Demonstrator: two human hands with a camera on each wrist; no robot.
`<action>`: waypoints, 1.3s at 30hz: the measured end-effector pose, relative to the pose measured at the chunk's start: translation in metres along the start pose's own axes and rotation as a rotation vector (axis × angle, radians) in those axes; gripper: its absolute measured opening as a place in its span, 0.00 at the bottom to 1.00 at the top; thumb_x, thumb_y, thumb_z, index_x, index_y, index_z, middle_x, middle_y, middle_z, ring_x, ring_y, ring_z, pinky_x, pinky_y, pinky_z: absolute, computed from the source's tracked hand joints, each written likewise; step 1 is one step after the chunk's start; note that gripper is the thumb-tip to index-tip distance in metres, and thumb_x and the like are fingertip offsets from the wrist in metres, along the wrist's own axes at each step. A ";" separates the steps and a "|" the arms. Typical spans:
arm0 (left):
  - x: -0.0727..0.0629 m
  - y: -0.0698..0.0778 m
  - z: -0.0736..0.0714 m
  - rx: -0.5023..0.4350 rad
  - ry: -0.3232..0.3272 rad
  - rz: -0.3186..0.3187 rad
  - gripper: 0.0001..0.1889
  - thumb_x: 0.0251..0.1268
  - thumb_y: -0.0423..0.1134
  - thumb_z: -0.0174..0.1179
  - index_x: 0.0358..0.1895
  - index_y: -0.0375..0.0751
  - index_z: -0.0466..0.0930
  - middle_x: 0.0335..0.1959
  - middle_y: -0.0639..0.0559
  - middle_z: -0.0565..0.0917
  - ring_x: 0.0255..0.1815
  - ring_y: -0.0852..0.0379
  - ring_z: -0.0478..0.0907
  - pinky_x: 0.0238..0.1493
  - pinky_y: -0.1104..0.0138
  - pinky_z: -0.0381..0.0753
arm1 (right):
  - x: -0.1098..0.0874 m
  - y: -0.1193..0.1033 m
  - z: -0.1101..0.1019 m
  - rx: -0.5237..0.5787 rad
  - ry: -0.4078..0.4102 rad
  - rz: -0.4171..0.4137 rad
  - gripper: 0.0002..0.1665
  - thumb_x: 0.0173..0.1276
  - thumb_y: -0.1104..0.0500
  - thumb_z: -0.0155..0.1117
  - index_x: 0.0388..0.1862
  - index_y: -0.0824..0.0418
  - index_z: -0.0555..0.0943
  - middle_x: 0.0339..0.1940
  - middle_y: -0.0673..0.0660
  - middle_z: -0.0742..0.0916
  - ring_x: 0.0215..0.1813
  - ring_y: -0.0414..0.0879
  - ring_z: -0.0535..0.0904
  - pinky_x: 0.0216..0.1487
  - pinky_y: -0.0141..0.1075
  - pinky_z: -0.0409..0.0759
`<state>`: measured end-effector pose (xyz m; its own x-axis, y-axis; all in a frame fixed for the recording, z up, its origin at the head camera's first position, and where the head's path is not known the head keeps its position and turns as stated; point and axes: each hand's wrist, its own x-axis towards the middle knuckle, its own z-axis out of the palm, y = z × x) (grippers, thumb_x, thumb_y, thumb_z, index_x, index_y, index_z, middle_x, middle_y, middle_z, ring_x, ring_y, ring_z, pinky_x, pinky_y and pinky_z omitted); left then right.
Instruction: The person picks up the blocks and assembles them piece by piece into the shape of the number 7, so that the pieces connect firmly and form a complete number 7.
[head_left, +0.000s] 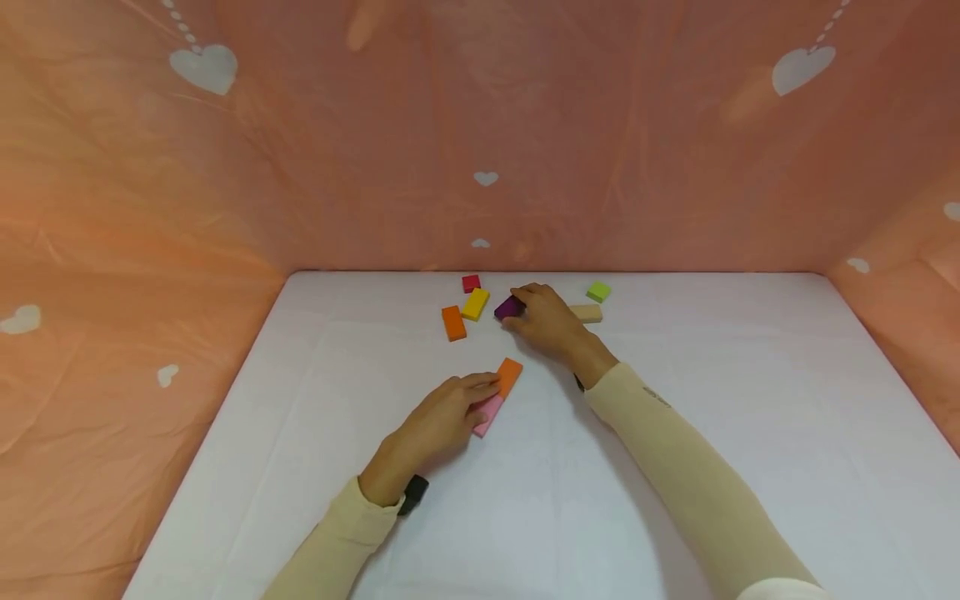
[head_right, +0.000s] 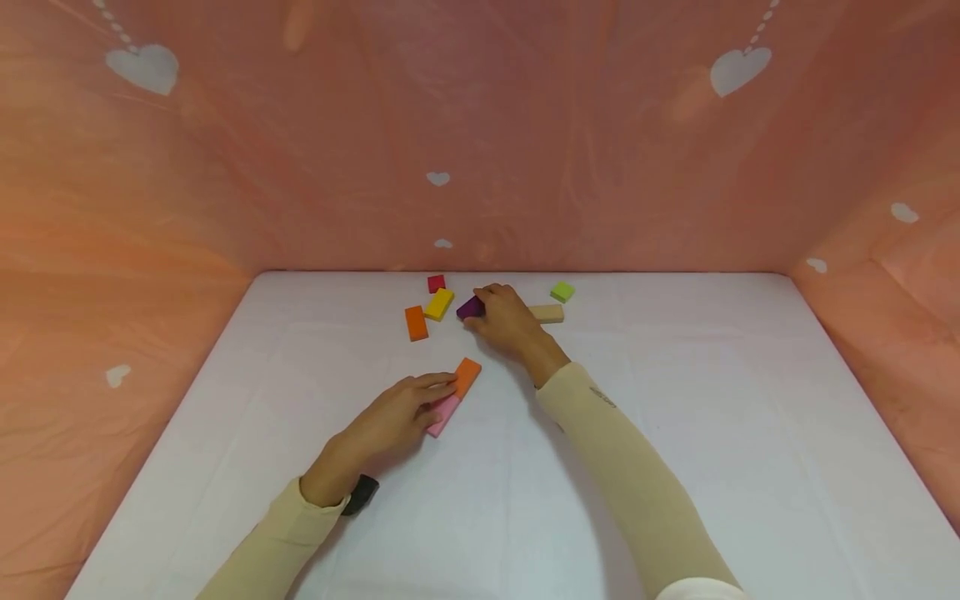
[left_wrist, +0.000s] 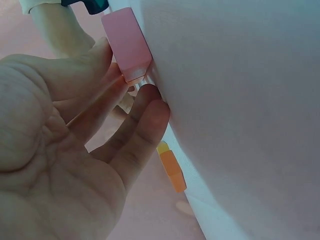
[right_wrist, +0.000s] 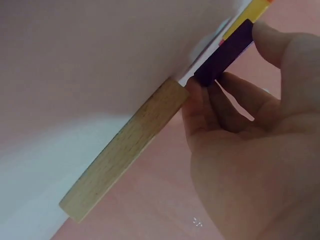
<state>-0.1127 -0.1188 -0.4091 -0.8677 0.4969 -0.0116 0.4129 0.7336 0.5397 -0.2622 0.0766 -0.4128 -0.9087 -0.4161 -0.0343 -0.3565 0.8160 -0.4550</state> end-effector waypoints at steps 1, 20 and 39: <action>0.000 0.000 -0.001 -0.001 -0.001 -0.003 0.24 0.68 0.33 0.62 0.67 0.38 0.74 0.71 0.50 0.74 0.71 0.48 0.71 0.74 0.51 0.67 | -0.001 0.000 0.000 0.004 0.003 -0.007 0.38 0.74 0.43 0.58 0.75 0.63 0.66 0.74 0.62 0.72 0.74 0.57 0.65 0.76 0.48 0.65; 0.003 -0.001 -0.003 -0.008 -0.016 -0.012 0.25 0.68 0.33 0.62 0.67 0.37 0.74 0.71 0.49 0.73 0.70 0.46 0.71 0.72 0.53 0.70 | -0.028 0.005 0.000 0.036 0.013 -0.073 0.37 0.72 0.44 0.60 0.73 0.62 0.69 0.71 0.60 0.75 0.72 0.56 0.68 0.75 0.49 0.67; 0.005 0.002 0.001 -0.015 -0.005 -0.040 0.24 0.68 0.33 0.62 0.67 0.40 0.75 0.71 0.50 0.74 0.70 0.46 0.72 0.72 0.53 0.70 | -0.063 0.016 -0.005 -0.014 -0.002 -0.117 0.39 0.73 0.41 0.58 0.74 0.62 0.67 0.74 0.62 0.72 0.77 0.57 0.63 0.79 0.52 0.59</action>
<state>-0.1154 -0.1142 -0.4089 -0.8818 0.4700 -0.0378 0.3739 0.7459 0.5512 -0.2117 0.1178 -0.4130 -0.8604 -0.5094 0.0168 -0.4631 0.7675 -0.4432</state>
